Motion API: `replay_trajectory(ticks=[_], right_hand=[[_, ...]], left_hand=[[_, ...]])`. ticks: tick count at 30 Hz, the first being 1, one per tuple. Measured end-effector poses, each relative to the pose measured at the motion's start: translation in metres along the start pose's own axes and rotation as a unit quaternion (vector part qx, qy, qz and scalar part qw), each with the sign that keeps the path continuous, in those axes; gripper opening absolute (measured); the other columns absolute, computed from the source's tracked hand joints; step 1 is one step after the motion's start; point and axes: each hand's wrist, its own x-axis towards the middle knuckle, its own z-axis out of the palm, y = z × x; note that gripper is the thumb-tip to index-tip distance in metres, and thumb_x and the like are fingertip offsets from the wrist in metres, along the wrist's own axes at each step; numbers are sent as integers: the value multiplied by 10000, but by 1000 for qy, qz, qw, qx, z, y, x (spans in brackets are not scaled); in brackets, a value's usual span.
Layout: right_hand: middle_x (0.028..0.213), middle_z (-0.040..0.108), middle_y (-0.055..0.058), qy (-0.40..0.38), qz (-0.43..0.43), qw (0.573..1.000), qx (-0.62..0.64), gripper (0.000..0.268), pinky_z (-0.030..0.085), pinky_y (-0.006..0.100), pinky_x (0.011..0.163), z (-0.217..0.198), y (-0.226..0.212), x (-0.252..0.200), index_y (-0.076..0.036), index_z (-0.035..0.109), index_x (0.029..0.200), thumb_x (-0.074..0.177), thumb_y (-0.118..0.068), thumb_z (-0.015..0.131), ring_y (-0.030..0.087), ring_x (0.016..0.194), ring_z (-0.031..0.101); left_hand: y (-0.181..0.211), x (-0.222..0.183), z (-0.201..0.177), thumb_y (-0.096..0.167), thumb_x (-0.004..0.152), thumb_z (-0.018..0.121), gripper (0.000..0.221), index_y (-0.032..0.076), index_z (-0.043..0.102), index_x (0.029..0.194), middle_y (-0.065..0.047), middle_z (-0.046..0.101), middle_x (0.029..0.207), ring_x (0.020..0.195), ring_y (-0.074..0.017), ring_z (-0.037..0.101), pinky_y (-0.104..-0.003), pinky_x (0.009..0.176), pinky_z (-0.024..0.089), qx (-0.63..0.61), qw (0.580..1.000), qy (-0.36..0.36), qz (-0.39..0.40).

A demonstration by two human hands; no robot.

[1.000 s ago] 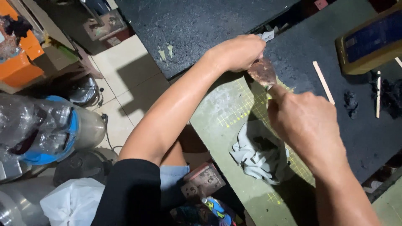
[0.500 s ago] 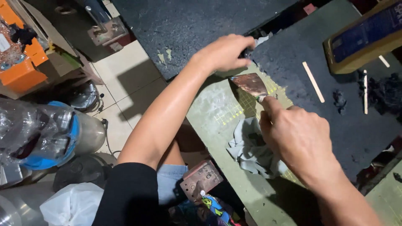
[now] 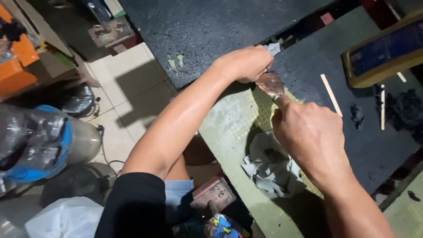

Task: Scraping and wiping ink residue from a cutting mat using a putty knife and a cloth

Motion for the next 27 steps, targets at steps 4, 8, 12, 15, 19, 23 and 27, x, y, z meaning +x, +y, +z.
replay_trajectory(ticks=[4, 8, 12, 15, 19, 23, 27], right_hand=[[669, 697, 142, 5, 21, 1000, 16, 226, 514, 481, 488, 6, 3, 1, -181, 606, 1022, 1076, -292, 417, 411, 627, 705], [649, 677, 159, 32, 13, 999, 30, 225, 496, 501, 485, 19, 7, 2, -154, 589, 1004, 1071, -299, 430, 437, 604, 695], [563, 639, 99, 69, 5, 996, 59, 269, 544, 470, 465, 16, 19, 6, -223, 647, 1244, 1077, -274, 442, 353, 513, 661], [600, 655, 143, 93, 0, 991, 98, 213, 527, 517, 513, 24, 25, 8, -169, 661, 1012, 1052, -232, 462, 420, 568, 668], [811, 774, 153, 130, -36, 971, 197, 248, 594, 540, 571, 24, 39, 6, -102, 746, 1139, 1048, -201, 537, 415, 647, 725], [868, 766, 191, 143, -9, 967, 209, 280, 549, 601, 721, 34, 49, 8, -170, 740, 1143, 1008, -309, 538, 514, 809, 703], [1061, 765, 200, 96, -13, 942, 322, 387, 555, 592, 798, 19, 60, 2, -50, 714, 1277, 1017, -264, 524, 465, 922, 706]], left_hand=[[-2, -2, 4, -162, 836, 498, 420, 130, 289, 616, -9, 275, 665, 540, -161, 185, -339, 489, 204, -23, 1000, 11, 2], [-4, 0, 5, -131, 809, 440, 311, 108, 329, 643, -56, 357, 724, 630, -224, 317, -396, 531, 239, -13, 1000, 24, 11], [2, -1, -2, -126, 842, 511, 328, 98, 378, 641, -79, 419, 755, 553, -204, 294, -383, 498, 249, 5, 1000, 18, -7], [-1, 3, 1, -135, 840, 470, 317, 101, 355, 661, -60, 344, 660, 658, -222, 296, -391, 535, 227, 15, 1000, 15, -1], [4, -7, -6, -42, 907, 422, 249, 81, 378, 695, -63, 353, 686, 628, -225, 274, -403, 564, 235, -28, 999, 40, 5], [8, -2, -7, -10, 943, 449, 227, 78, 499, 740, -66, 478, 672, 608, -227, 380, -394, 556, 303, -17, 999, 49, 3], [16, -2, -16, 13, 943, 447, 256, 87, 507, 706, -51, 459, 607, 530, -208, 301, -394, 539, 278, -11, 999, 35, -7]])
